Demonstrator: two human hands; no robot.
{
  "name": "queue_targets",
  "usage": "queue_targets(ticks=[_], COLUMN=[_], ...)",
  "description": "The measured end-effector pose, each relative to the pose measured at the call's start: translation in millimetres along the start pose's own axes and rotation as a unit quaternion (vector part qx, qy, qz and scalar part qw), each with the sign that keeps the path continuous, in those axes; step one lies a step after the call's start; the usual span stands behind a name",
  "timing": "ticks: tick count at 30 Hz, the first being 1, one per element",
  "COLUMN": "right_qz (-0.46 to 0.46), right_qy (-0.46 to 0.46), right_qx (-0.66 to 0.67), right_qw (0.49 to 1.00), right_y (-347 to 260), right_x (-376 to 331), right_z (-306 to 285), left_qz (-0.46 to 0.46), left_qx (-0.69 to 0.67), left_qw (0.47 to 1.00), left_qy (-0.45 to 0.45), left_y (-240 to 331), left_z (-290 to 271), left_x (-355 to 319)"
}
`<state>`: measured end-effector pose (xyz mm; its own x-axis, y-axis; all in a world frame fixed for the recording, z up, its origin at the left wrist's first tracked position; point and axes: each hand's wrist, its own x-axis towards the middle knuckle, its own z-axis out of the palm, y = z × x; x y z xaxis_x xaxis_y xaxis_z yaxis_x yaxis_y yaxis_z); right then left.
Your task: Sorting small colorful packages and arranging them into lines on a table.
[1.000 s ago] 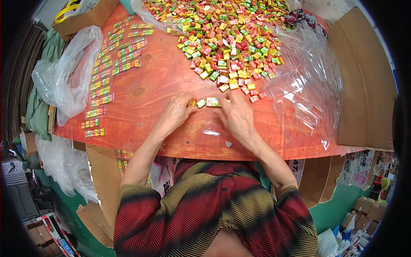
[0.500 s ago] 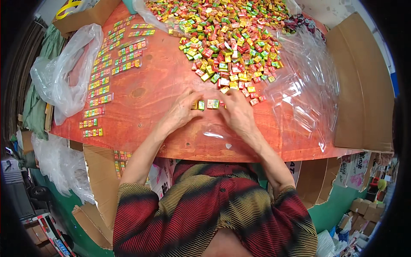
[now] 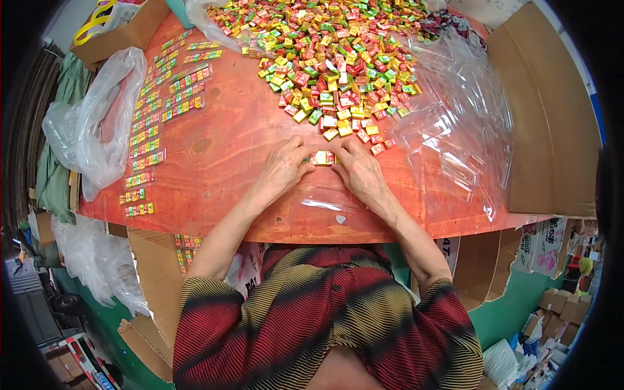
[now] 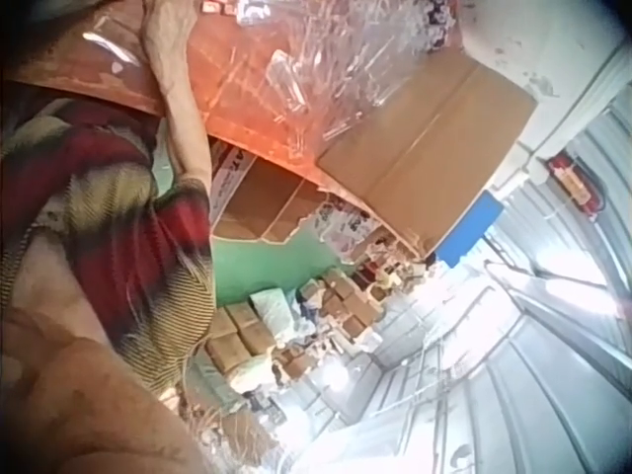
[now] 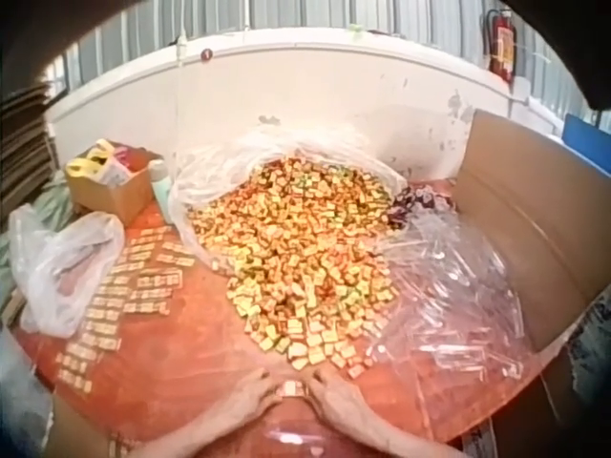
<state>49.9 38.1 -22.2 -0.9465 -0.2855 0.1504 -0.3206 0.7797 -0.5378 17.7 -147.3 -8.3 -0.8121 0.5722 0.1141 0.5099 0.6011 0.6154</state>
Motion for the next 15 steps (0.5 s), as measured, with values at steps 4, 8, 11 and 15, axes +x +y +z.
queue_targets(ticks=[4,8,11,15], right_qz=[-0.015,-0.019,-0.021,-0.017], right_qy=[0.022,0.022,0.023,0.012], right_qx=[0.016,0.006,0.003,0.023], right_qw=[1.0,1.0,1.0,1.0], right_y=[1.7,1.8,2.8,-8.0], right_x=[1.0,1.6,3.5,-13.2], right_z=[-0.7,1.3,1.9,-10.0], left_qz=[0.012,0.005,-0.018,-0.063], left_qx=[-0.009,-0.002,0.017,0.024], left_qw=[1.0,1.0,1.0,0.997], left_qy=[0.008,0.017,0.016,0.028], left_y=[-10.3,-4.4,1.6,22.0], left_z=[5.4,5.7,4.3,4.2], left_x=[3.9,3.2,4.2,-12.6])
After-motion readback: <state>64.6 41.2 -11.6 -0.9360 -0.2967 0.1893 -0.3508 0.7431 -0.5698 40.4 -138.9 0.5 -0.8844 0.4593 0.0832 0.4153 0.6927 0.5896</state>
